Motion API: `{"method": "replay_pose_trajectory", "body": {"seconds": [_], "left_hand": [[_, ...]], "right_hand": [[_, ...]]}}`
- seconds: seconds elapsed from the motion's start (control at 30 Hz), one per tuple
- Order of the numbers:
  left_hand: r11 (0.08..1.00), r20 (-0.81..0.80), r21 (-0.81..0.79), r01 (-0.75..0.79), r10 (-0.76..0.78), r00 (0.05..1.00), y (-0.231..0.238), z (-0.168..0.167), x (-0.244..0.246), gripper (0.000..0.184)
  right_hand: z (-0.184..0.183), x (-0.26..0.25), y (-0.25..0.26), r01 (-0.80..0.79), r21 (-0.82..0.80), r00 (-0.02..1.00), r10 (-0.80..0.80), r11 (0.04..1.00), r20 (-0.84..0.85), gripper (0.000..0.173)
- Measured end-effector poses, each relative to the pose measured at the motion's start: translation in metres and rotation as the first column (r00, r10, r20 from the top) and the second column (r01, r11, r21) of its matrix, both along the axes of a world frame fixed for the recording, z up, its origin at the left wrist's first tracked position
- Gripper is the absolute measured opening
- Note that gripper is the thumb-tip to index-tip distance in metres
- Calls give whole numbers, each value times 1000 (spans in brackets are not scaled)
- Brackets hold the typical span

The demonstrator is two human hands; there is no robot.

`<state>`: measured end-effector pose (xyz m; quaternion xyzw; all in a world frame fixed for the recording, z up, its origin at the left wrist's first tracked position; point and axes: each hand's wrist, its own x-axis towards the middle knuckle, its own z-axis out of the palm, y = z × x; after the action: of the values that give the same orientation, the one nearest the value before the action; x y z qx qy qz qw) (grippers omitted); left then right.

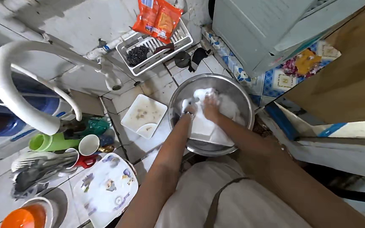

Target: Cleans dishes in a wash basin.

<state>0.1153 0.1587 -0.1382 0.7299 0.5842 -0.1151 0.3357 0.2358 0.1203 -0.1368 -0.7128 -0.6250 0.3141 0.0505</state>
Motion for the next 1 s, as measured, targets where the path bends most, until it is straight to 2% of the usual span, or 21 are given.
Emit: {"method": "replay_pose_trajectory", "body": {"seconds": [0.03,0.07,0.1,0.13,0.17,0.2,0.27,0.37,0.5,0.63,0.7,0.8,0.87,1.0], "left_hand": [[975,-96,-216,-46,25,995,2,43,13,45],[948,-109,-298,-107,77,991,1,68,19,47],[943,-63,-292,-163,151,986,-1,74,16,47],[950,23,-232,-210,221,975,-3,62,7,47],[962,125,-122,-245,260,957,-4,35,-4,46],[967,149,-95,-237,249,957,-3,20,-12,46],[970,76,-143,-194,207,975,3,18,-14,42],[971,-47,-221,-93,85,995,8,29,-2,39],[981,-48,-192,-7,-2,999,13,1,0,37],[978,-73,-207,-10,-5,997,3,7,-2,37],[974,-63,-222,-44,30,998,0,16,-4,37],[964,-138,-264,-31,-6,990,4,39,-6,39],[965,-167,-262,22,-68,984,8,49,-12,39],[973,-165,-221,-68,32,986,9,38,-13,39]], "right_hand": [[0,-11,-4,-35,-25,998,34,999,-44,70],[2,-21,-9,-69,-42,995,65,997,-80,71],[7,-29,-12,-114,-75,989,105,991,-106,69],[14,-34,-14,-176,-113,977,160,978,-138,64],[21,-34,-17,-243,-141,960,217,960,-177,59],[27,-32,-24,-309,-136,936,276,941,-221,53],[32,-26,-39,-412,-136,887,362,901,-286,47],[56,-10,-54,-506,-317,862,453,802,-228,49],[78,14,-65,-383,-350,919,392,855,-46,46],[69,34,-50,-241,-260,949,283,935,140,47],[64,45,-35,-169,-205,955,212,964,208,55],[43,59,-16,-178,-241,960,221,954,169,70],[15,60,-10,-239,-209,965,257,948,60,64],[-18,23,1,-307,-129,952,302,943,-59,58]]}}
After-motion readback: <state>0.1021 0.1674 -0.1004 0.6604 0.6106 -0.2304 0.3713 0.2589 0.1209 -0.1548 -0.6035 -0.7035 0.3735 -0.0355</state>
